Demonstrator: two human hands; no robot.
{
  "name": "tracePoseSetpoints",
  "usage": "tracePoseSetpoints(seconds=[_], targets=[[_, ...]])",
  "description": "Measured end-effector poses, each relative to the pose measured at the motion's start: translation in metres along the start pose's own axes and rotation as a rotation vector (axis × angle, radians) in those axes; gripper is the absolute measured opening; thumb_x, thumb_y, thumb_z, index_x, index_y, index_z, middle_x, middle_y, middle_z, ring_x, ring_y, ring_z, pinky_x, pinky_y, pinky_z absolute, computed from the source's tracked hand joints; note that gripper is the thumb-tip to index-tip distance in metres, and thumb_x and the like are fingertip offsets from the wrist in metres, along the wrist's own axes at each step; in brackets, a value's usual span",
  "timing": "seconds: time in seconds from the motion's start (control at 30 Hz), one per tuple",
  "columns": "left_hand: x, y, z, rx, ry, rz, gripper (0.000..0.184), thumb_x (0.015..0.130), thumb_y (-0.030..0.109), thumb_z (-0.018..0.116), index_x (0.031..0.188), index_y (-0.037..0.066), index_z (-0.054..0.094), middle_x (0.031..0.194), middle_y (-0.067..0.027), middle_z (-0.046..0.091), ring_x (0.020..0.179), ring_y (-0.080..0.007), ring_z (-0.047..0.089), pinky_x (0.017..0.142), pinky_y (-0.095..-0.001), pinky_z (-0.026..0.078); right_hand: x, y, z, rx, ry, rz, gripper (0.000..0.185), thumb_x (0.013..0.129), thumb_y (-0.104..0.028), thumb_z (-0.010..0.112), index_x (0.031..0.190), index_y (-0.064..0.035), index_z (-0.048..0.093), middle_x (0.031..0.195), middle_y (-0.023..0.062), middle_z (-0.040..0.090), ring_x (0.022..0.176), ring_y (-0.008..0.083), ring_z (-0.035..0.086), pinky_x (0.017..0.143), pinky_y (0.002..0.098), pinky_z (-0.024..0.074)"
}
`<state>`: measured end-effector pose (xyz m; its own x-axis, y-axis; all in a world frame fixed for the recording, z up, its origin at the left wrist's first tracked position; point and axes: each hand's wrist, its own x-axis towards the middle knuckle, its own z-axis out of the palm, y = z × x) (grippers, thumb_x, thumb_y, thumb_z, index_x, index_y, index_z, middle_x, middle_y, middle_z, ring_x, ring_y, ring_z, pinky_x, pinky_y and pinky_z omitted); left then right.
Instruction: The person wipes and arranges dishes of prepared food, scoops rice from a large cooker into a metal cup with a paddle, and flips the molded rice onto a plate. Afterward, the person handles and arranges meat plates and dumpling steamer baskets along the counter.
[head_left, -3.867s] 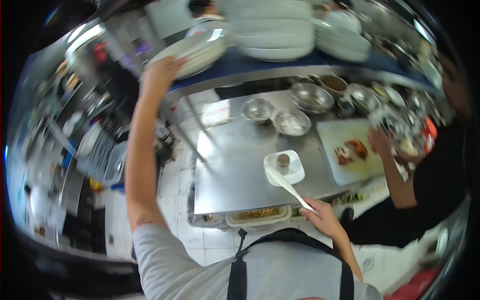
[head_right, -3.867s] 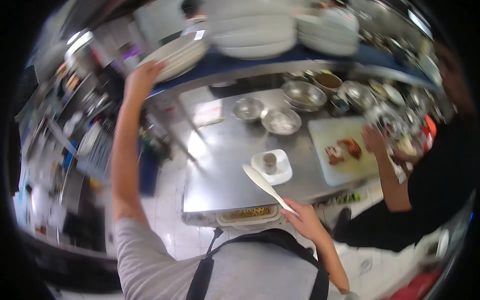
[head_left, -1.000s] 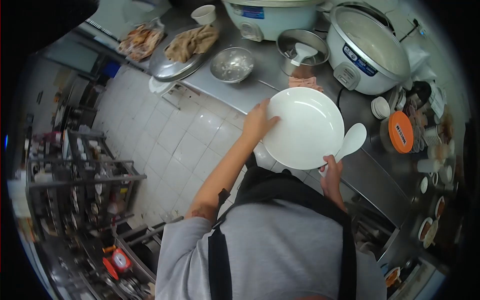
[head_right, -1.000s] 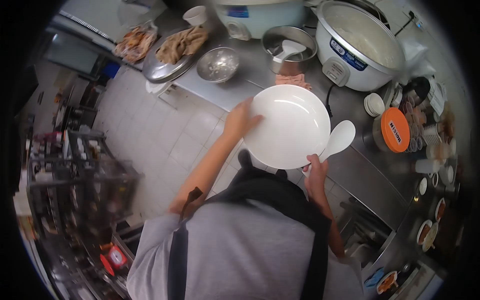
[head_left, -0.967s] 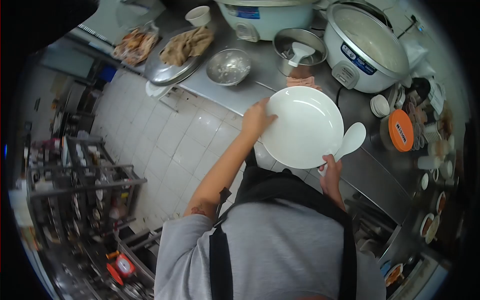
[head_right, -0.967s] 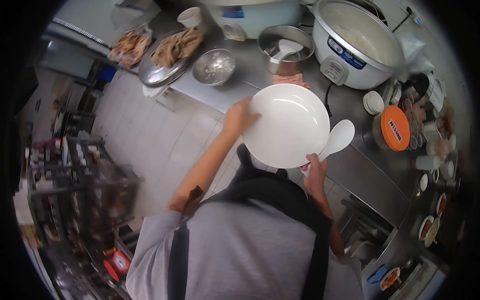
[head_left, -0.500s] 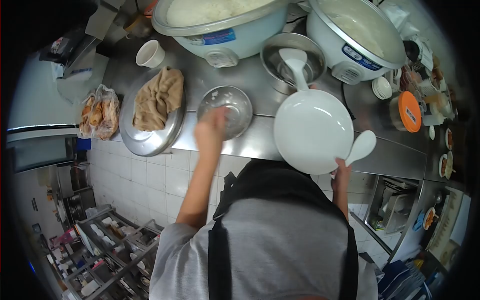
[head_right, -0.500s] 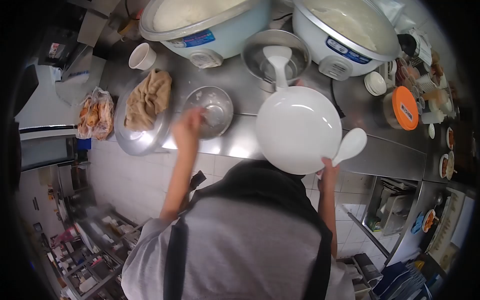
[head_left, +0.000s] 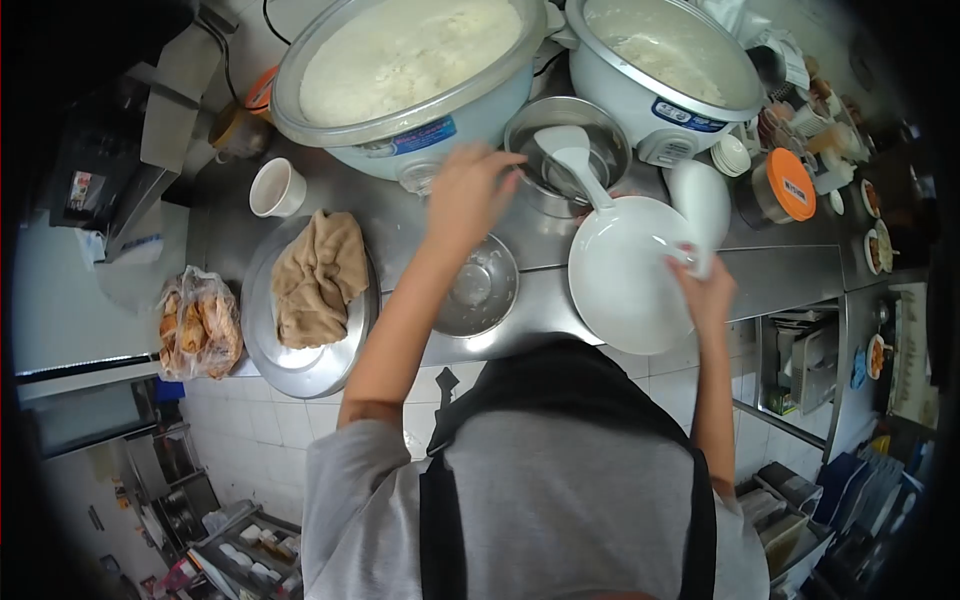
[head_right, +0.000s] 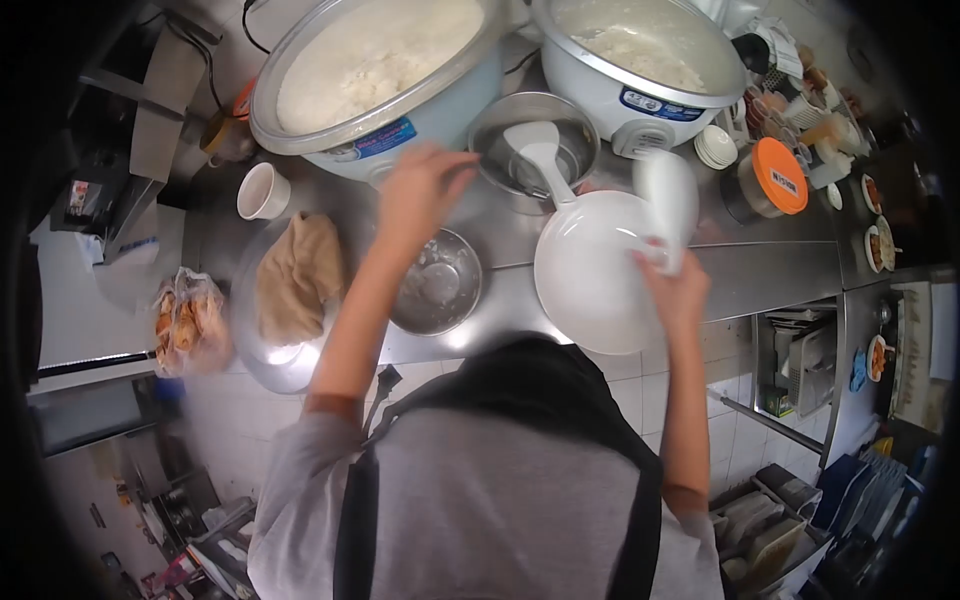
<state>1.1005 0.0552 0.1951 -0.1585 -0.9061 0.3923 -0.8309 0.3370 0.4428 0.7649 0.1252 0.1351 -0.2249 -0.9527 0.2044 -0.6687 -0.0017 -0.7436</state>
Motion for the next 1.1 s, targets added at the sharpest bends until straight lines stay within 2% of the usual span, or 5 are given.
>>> tracePoseSetpoints(seconds=[0.1, 0.23, 0.73, 0.87, 1.1], targets=[[0.040, -0.009, 0.070, 0.011, -0.114, 0.220, 0.021, 0.075, 0.029, 0.070, 0.090, 0.014, 0.073, 0.093, -0.0123, 0.062, 0.091, -0.0306, 0.056, 0.075, -0.0405, 0.048, 0.025, -0.057, 0.046, 0.018, -0.174, -0.432, 0.037, 0.067, -0.019, 0.082, 0.100, -0.0069, 0.069, 0.090, 0.0118, 0.066, 0.077, 0.0286, 0.065, 0.073, 0.0356, 0.0516], [0.045, 0.005, 0.065, -0.028, -0.398, 0.205, 0.028, 0.074, 0.038, 0.070, 0.083, 0.012, 0.072, 0.089, -0.0120, 0.059, 0.090, -0.0307, 0.053, 0.078, -0.0397, 0.045, 0.065, -0.060, 0.059, -0.002, -0.279, -0.395, 0.046, 0.063, -0.021, 0.084, 0.104, -0.0061, 0.067, 0.092, 0.0119, 0.065, 0.079, 0.0303, 0.064, 0.074, 0.0385, 0.0511], [0.072, -0.049, 0.048, 0.289, -0.037, 0.375, 0.006, 0.063, 0.013, 0.067, 0.068, 0.015, 0.068, 0.075, -0.0046, 0.053, 0.081, -0.0246, 0.056, 0.070, -0.0364, 0.047, 0.070, -0.090, 0.127, 0.036, -0.286, -0.737, 0.030, 0.074, -0.030, 0.075, 0.103, -0.0198, 0.069, 0.082, 0.0065, 0.068, 0.068, 0.0245, 0.066, 0.062, 0.0353, 0.0532], [0.073, -0.033, 0.066, 0.361, -0.280, 0.192, 0.014, 0.072, 0.023, 0.068, 0.077, 0.010, 0.069, 0.080, -0.0082, 0.064, 0.078, -0.0291, 0.064, 0.067, -0.0393, 0.052, 0.114, -0.081, 0.106, 0.105, 0.188, -0.423, 0.029, 0.076, -0.027, 0.074, 0.096, -0.0068, 0.068, 0.071, 0.0106, 0.066, 0.061, 0.0275, 0.065, 0.057, 0.0357, 0.0516], [0.098, -0.024, 0.134, 0.406, -0.565, -0.040, 0.018, 0.076, 0.017, 0.069, 0.090, 0.004, 0.071, 0.092, -0.0174, 0.069, 0.086, -0.0323, 0.068, 0.073, -0.0410, 0.055, 0.147, -0.057, 0.066, 0.222, 0.302, -0.077, 0.027, 0.072, -0.023, 0.079, 0.085, -0.0021, 0.067, 0.058, 0.0019, 0.059, 0.052, 0.0096, 0.053, 0.054, 0.0271, 0.0461]])
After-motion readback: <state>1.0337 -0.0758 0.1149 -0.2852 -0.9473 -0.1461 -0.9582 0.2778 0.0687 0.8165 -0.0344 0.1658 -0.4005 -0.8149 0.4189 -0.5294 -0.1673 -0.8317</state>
